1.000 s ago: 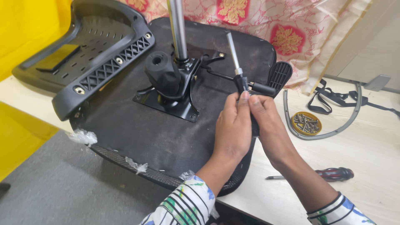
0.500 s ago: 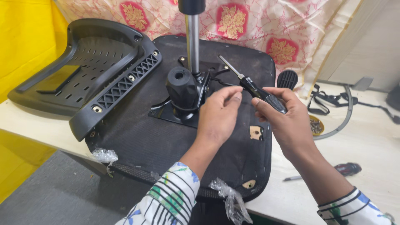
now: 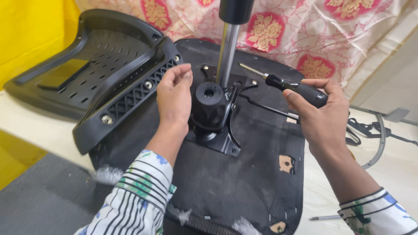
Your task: The person uses a screwdriver to tighten screws on the underside of an overturned chair, securing the central gas-lift post and a black plastic bracket to the seat base. The person repeatedly picks up screws from a small container and fastens them into place.
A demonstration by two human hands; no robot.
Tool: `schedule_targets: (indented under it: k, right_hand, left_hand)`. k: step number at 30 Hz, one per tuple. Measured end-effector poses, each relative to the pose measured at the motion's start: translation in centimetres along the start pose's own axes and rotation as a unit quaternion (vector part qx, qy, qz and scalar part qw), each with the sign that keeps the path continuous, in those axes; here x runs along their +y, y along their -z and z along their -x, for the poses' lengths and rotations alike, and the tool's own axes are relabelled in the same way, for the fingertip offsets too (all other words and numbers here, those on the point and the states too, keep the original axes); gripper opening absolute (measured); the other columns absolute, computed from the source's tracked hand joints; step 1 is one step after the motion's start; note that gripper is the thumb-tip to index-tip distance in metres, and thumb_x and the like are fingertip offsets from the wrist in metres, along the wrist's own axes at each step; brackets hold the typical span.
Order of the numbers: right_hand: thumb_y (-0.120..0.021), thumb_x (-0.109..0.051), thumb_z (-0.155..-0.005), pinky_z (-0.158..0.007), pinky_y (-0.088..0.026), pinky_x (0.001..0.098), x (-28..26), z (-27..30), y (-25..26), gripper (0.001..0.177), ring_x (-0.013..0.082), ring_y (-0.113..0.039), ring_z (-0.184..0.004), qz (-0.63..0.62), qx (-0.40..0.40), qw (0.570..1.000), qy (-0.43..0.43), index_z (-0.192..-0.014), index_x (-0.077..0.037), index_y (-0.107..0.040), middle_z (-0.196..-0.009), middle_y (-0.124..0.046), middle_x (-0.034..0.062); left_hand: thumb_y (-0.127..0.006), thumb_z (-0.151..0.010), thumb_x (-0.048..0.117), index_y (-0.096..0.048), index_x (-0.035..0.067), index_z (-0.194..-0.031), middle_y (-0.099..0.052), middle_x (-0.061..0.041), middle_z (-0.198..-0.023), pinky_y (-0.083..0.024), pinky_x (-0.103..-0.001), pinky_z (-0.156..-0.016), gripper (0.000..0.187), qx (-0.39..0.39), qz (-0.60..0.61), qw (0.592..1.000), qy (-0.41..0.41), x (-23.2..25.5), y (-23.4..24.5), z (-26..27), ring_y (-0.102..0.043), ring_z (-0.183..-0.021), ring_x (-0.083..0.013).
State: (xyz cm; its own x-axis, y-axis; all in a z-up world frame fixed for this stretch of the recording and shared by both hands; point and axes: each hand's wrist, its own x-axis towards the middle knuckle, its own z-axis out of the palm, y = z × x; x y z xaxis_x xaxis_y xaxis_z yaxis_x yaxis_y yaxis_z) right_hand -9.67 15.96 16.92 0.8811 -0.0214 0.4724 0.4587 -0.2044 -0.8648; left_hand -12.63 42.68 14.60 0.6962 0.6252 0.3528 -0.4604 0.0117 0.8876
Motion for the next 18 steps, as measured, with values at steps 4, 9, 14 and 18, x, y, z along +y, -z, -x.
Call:
schedule_targets:
  k: [4, 9, 14, 18]
  right_hand:
    - [-0.082, -0.007, -0.088, -0.065, -0.054, 0.0201, 0.4, -1.0, -1.8, 0.033, 0.0080, -0.068, -0.077, 0.006, 0.026, 1.000, 0.010, -0.114, -0.001, -0.064, -0.094, -0.070, 0.0045]
    - [-0.082, -0.008, -0.091, -0.070, -0.053, 0.0206, -0.7, -1.7, -4.1, 0.029, 0.0077, -0.067, -0.079, 0.083, 0.088, 0.992, 0.028, -0.114, 0.002, -0.067, -0.093, -0.072, 0.0053]
    - [-0.083, -0.010, -0.087, -0.071, -0.054, 0.0201, -0.6, -2.2, -5.1, 0.031, 0.0072, -0.068, -0.077, 0.134, 0.138, 0.981, 0.008, -0.112, 0.000, -0.068, -0.091, -0.073, 0.0045]
    - [-0.085, -0.017, -0.084, -0.067, -0.053, 0.0216, -0.4, -3.1, -4.9, 0.034, 0.0076, -0.067, -0.076, 0.219, 0.138, 0.966, -0.001, -0.110, -0.001, -0.070, -0.091, -0.073, 0.0031]
  left_hand:
    - [-0.064, -0.095, 0.008, -0.066, 0.005, -0.120, -0.066, 0.000, -0.102, -0.049, -0.024, -0.077, 0.026, -0.048, -0.044, 0.991, 0.119, -3.4, 0.9, -4.4, -0.058, -0.088, -0.0081]
    - [-0.060, -0.092, 0.008, -0.070, 0.008, -0.119, -0.072, 0.001, -0.104, -0.050, -0.023, -0.079, 0.029, -0.169, -0.103, 0.974, 0.106, -6.9, -0.3, -9.8, -0.064, -0.090, -0.0071]
    - [-0.064, -0.090, 0.012, -0.074, 0.009, -0.113, -0.078, -0.002, -0.103, -0.054, -0.025, -0.083, 0.025, -0.263, -0.193, 0.945, 0.025, -9.8, -3.4, -13.9, -0.071, -0.092, -0.0084]
    - [-0.078, -0.084, 0.022, -0.076, 0.006, -0.105, -0.081, -0.006, -0.098, -0.056, -0.030, -0.082, 0.027, -0.335, -0.234, 0.912, 0.040, -12.0, -6.9, -15.5, -0.075, -0.091, -0.0140]
